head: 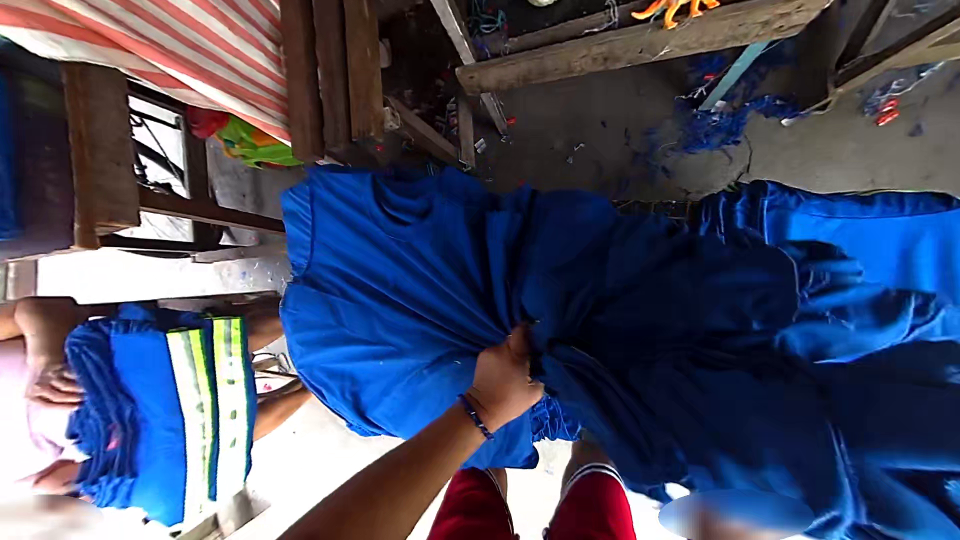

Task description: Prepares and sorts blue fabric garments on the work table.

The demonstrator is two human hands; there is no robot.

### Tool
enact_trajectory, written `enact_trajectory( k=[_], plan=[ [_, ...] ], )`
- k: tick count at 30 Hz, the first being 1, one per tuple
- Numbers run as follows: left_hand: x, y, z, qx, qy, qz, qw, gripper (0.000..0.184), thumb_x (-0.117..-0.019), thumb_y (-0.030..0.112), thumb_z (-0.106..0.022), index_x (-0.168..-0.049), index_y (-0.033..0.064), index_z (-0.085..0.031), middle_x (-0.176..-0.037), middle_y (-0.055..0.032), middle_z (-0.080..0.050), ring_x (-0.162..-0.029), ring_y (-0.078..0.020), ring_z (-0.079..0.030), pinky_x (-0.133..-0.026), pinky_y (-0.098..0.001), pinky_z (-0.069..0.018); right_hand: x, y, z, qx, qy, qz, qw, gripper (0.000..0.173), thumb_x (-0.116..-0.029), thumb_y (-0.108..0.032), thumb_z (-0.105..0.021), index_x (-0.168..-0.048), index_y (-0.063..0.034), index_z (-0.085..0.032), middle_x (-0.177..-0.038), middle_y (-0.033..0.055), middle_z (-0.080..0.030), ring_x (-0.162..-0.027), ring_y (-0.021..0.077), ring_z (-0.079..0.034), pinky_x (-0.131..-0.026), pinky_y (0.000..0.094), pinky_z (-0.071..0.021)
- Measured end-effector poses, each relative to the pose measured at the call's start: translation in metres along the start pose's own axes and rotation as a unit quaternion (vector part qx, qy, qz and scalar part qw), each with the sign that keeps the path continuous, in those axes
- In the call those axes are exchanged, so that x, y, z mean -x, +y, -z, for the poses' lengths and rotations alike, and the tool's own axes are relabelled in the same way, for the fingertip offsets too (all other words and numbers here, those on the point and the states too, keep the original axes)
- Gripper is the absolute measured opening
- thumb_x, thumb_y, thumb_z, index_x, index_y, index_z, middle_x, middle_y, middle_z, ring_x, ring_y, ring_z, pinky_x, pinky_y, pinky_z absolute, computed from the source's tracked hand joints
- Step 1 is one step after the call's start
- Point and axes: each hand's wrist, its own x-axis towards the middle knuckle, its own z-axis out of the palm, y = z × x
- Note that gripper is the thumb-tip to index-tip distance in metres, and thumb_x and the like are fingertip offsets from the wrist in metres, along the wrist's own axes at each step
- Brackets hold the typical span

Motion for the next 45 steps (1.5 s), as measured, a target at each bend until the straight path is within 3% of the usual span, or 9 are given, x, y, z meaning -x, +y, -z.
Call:
enact_trajectory(
  k=[3, 7, 9, 14, 20, 25, 35, 40, 45],
  plan=[
    [-0.026, 0.001, -0.025, -0.010, -0.163, 0.071, 0.984, 0.077, -0.0801, 0.009, -0.074, -0.149, -0.0051, -0.044, -0.121, -0.0248, -0.069, -0.109, -0.0408, -0.069, -0.090, -0.0567, -0.0547, -0.009, 0.055, 0.051, -0.102, 0.135, -0.109, 0.980, 0.029, -0.0808, -0.043, -0.076, -0.101, -0.0229, -0.073, -0.095, -0.0043, -0.076, -0.092, 0.0090, -0.073, -0.078, 0.0358, -0.0624],
    [-0.038, -0.007, -0.042, -0.009, -0.205, 0.058, 0.977, 0.087, -0.0795, 0.018, -0.077, -0.154, -0.0035, -0.037, -0.131, -0.0241, -0.064, -0.119, -0.0384, -0.065, -0.096, -0.0517, -0.0525, -0.009, 0.063, 0.036, 0.165, 0.381, -0.190, 0.890, 0.020, -0.1077, -0.020, -0.043, -0.123, -0.0102, -0.049, -0.101, 0.0004, -0.062, -0.092, 0.0086, -0.065, -0.078, 0.0327, -0.0578],
    [-0.034, -0.011, -0.037, 0.011, -0.219, 0.038, 0.975, 0.095, -0.0806, 0.031, -0.078, -0.156, -0.0038, -0.032, -0.137, -0.0240, -0.060, -0.125, -0.0360, -0.061, -0.103, -0.0487, -0.0498, -0.002, 0.056, 0.002, 0.395, 0.457, -0.137, 0.785, 0.066, -0.0961, -0.015, -0.067, -0.149, 0.0071, -0.035, -0.141, 0.0212, -0.051, -0.131, 0.0232, -0.052, -0.107, 0.0359, -0.0467],
    [-0.027, -0.037, 0.019, 0.126, -0.289, -0.065, 0.947, 0.081, -0.0943, 0.031, -0.070, -0.157, -0.0028, -0.031, -0.146, -0.0281, -0.050, -0.136, -0.0382, -0.051, -0.112, -0.0496, -0.0433, 0.011, 0.059, -0.084, 0.628, 0.245, 0.133, 0.726, 0.084, -0.0902, -0.018, -0.068, -0.151, 0.0197, -0.025, -0.152, 0.0460, -0.025, -0.143, 0.0540, -0.032, -0.116, 0.0466, -0.0386],
    [0.025, -0.154, 0.075, 0.094, 0.090, -0.022, 0.991, 0.034, -0.1044, 0.019, -0.051, -0.133, 0.0083, -0.068, -0.147, -0.0151, -0.057, -0.140, -0.0336, -0.050, -0.115, -0.0565, -0.0392, -0.006, 0.092, -0.184, 0.538, 0.011, 0.287, 0.792, 0.059, -0.0936, -0.003, -0.059, -0.140, 0.0242, -0.033, -0.139, 0.0469, -0.039, -0.123, 0.0475, -0.054, -0.098, 0.0434, -0.0539],
    [0.112, -0.286, 0.064, -0.064, -0.018, 0.195, 0.979, 0.059, -0.1081, 0.030, -0.042, -0.164, 0.0166, -0.029, -0.171, -0.0105, -0.019, -0.157, -0.0456, -0.009, -0.114, -0.0804, -0.0062, -0.044, 0.142, -0.236, 0.571, -0.116, 0.216, 0.783, 0.040, -0.1019, -0.004, -0.046, -0.138, 0.0150, -0.050, -0.142, 0.0332, -0.051, -0.136, 0.0394, -0.051, -0.113, 0.0459, -0.0444],
    [0.131, -0.287, 0.066, -0.038, -0.141, 0.264, 0.954, 0.065, -0.1080, 0.022, -0.043, -0.165, 0.0081, -0.016, -0.173, -0.0143, -0.006, -0.158, -0.0409, -0.001, -0.125, -0.0609, -0.0077, -0.117, 0.198, -0.265, 0.758, -0.202, -0.050, 0.618, 0.056, -0.1081, -0.015, -0.045, -0.162, -0.0111, -0.031, -0.157, 0.0243, -0.039, -0.134, 0.0499, -0.048, -0.101, 0.0642, -0.0471],
    [0.087, -0.222, 0.111, -0.012, -0.151, 0.267, 0.952, 0.048, -0.1095, 0.024, -0.043, -0.151, -0.0009, -0.047, -0.159, -0.0248, -0.039, -0.149, -0.0402, -0.037, -0.121, -0.0519, -0.0299, -0.133, 0.186, -0.253, 0.732, -0.214, -0.115, 0.636, 0.050, -0.1074, -0.022, -0.052, -0.153, -0.0042, -0.043, -0.156, 0.0324, -0.032, -0.119, 0.0489, -0.061, -0.094, 0.0586, -0.0541],
    [0.053, -0.078, 0.148, 0.283, -0.049, -0.143, 0.947, 0.026, -0.1018, 0.009, -0.054, -0.115, -0.0046, -0.071, -0.114, -0.0172, -0.071, -0.103, -0.0202, -0.070, -0.090, -0.0323, -0.0580, -0.149, 0.189, -0.245, 0.711, -0.228, -0.143, 0.650, 0.054, -0.1024, -0.020, -0.062, -0.153, -0.0133, -0.043, -0.156, 0.0324, -0.032, -0.108, 0.0501, -0.065, -0.087, 0.0621, -0.0553]
  ],
)
